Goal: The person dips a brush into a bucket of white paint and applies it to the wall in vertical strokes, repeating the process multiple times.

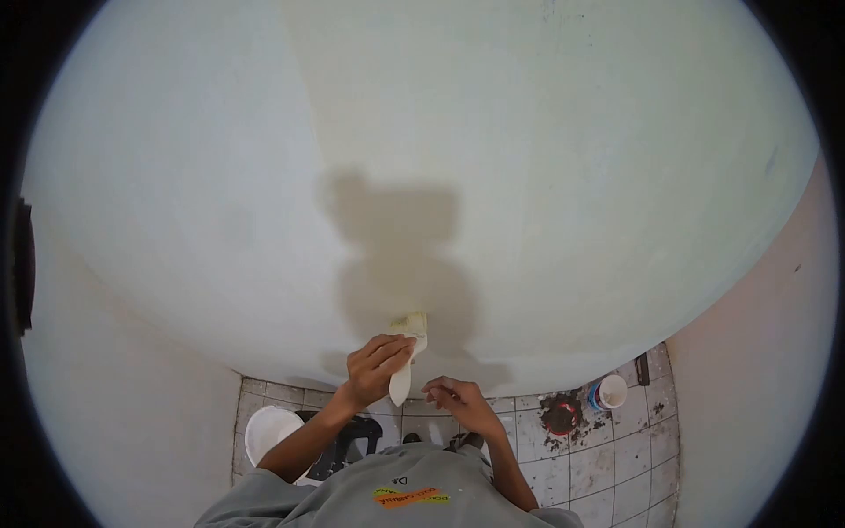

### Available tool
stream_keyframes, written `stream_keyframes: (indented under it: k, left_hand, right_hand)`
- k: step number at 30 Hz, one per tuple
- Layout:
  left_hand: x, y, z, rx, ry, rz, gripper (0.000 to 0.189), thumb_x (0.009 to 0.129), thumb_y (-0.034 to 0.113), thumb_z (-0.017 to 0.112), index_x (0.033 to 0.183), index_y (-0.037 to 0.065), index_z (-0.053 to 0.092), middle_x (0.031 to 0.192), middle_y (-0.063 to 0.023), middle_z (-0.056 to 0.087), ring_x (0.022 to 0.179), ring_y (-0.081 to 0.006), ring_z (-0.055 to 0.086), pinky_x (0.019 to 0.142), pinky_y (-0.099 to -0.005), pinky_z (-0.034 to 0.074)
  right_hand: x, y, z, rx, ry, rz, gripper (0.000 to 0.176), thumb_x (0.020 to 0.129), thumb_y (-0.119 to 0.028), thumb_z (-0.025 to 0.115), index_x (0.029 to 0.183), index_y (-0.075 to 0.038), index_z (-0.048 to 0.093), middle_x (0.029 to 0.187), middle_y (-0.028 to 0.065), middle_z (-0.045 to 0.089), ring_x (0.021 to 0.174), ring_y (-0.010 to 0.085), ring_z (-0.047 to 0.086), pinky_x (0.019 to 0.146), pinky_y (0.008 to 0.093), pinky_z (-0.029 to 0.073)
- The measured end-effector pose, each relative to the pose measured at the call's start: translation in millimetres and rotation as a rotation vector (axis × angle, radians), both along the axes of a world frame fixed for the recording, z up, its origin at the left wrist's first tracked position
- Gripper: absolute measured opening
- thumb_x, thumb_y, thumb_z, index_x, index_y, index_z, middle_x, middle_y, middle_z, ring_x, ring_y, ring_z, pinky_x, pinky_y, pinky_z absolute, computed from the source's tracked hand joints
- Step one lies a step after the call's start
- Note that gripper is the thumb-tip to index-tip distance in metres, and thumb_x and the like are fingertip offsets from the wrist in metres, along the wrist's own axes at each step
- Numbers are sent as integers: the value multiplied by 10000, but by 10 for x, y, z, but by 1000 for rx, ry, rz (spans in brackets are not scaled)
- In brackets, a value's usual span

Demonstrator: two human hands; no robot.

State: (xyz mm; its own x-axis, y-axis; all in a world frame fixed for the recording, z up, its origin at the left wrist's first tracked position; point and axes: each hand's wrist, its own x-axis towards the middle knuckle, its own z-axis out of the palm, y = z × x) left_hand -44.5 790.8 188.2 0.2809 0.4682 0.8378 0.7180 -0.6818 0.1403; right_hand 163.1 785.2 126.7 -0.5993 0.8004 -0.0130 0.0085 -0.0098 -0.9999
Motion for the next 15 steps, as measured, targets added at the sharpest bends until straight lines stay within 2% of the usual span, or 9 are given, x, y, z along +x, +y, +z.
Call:
stream_keyframes:
  k: [3, 5, 9, 12, 15]
  left_hand:
    - [16, -80, -85, -83, -34, 24, 296, 629, 37, 720, 917, 42, 651, 959, -64, 680, 878, -252, 662, 712, -327, 558]
    - [-1, -119, -229, -102, 34, 23, 310, 624, 42, 709, 929, 44, 654, 1008, -71, 669, 910, -258, 653, 732, -328, 556]
    - [-37, -282, -400, -207, 93, 11, 335, 623, 67, 687, 956, 54, 660, 1099, -81, 642, 987, -268, 631, 780, -349, 548]
    - [19, -387, -474, -219, 34, 124, 277, 672, 61, 720, 943, 38, 671, 1023, -108, 661, 920, -286, 647, 749, -347, 544]
    - [120, -539, -562, -331, -229, 467, 209, 752, 57, 699, 958, 41, 668, 1016, -111, 669, 890, -263, 644, 734, -335, 529]
  right_hand:
    - [29, -11, 108, -229, 119, 71, 288, 1000, -215, 486, 954, 14, 655, 780, 66, 652, 700, 119, 596, 647, 244, 482]
    - [14, -40, 237, -375, 205, 122, 349, 1002, -280, 488, 892, 4, 660, 741, 57, 641, 662, 106, 565, 618, 231, 456]
    - [-196, -103, 314, -434, 158, 182, 338, 966, -317, 558, 820, -26, 651, 692, 19, 608, 630, 86, 529, 587, 225, 425]
    - [-293, -160, 126, -419, 58, 137, 302, 950, -313, 590, 845, -35, 645, 713, -3, 599, 621, 76, 516, 580, 223, 414]
    - [-271, -206, 58, -460, 64, 104, 262, 942, -291, 607, 889, -36, 641, 740, -13, 596, 617, 68, 508, 575, 221, 407]
